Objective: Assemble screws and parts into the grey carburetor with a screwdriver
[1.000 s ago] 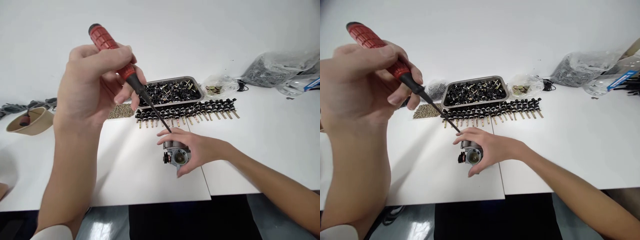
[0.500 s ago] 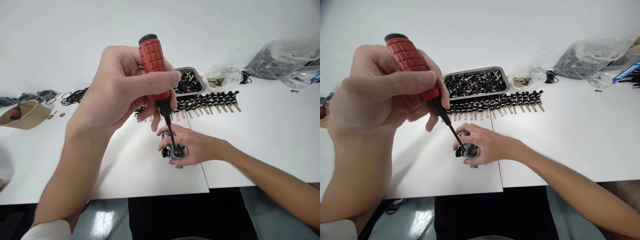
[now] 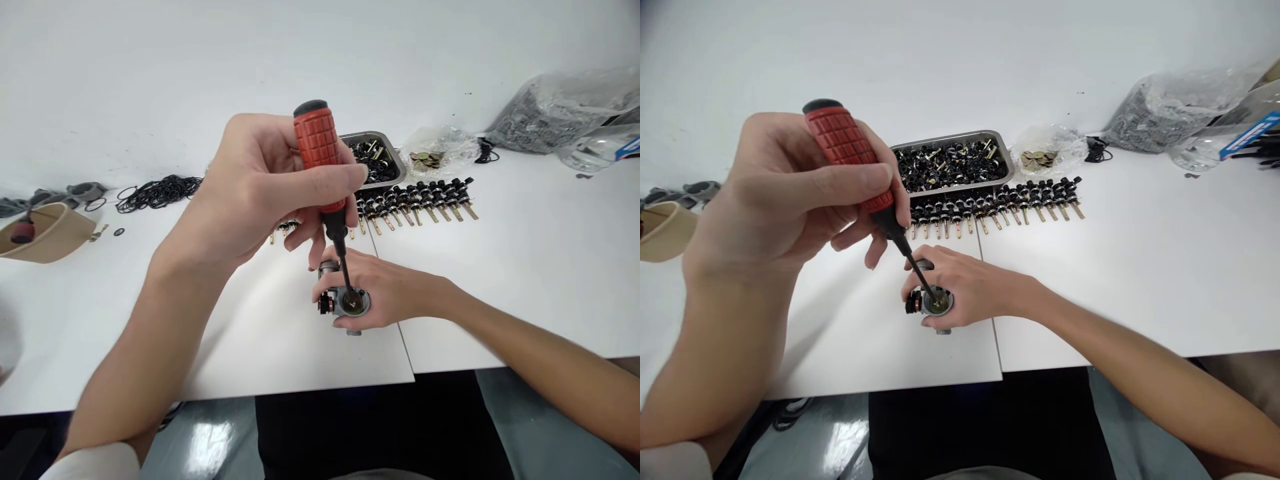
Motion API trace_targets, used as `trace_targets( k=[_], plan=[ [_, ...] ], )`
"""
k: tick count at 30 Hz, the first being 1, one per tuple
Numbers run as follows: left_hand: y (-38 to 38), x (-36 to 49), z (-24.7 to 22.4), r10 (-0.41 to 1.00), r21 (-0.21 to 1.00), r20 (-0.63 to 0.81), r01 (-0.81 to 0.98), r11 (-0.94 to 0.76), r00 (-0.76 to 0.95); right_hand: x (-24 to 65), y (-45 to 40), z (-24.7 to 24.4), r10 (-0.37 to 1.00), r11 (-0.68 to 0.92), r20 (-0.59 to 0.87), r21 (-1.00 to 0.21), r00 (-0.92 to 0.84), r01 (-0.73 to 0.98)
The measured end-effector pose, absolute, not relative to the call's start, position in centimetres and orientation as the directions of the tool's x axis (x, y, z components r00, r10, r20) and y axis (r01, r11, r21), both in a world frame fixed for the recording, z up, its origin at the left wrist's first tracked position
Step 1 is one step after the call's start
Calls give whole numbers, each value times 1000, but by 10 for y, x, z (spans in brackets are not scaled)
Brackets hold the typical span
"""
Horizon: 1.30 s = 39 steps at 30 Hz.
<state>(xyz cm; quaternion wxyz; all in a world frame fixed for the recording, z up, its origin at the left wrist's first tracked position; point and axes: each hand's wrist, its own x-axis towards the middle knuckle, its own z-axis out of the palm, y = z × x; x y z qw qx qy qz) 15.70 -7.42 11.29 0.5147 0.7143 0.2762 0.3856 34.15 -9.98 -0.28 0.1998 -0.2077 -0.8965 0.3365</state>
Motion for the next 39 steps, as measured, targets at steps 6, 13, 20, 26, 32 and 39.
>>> trace_targets(
  k=[6,13,20,26,32,39],
  plan=[
    [-74,158,110,773,943,261,19,-333,578,341,-100,-1,508,696,228,-677,-831,240],
    [-84,155,111,694,914,312,-8,-405,649,341,-100,-1,502,705,242,-670,-830,231],
    [-107,166,133,645,868,435,-102,-486,629,341,-103,2,537,693,242,-672,-808,259],
    [-101,172,140,930,953,295,-145,-268,220,341,-101,1,514,700,247,-675,-821,235],
    [-98,164,133,934,957,278,-149,-249,225,342,-101,-2,503,723,255,-648,-826,241],
    [-118,183,149,749,850,476,-22,-526,461,342,-101,-1,514,694,242,-681,-823,233]
  ],
)
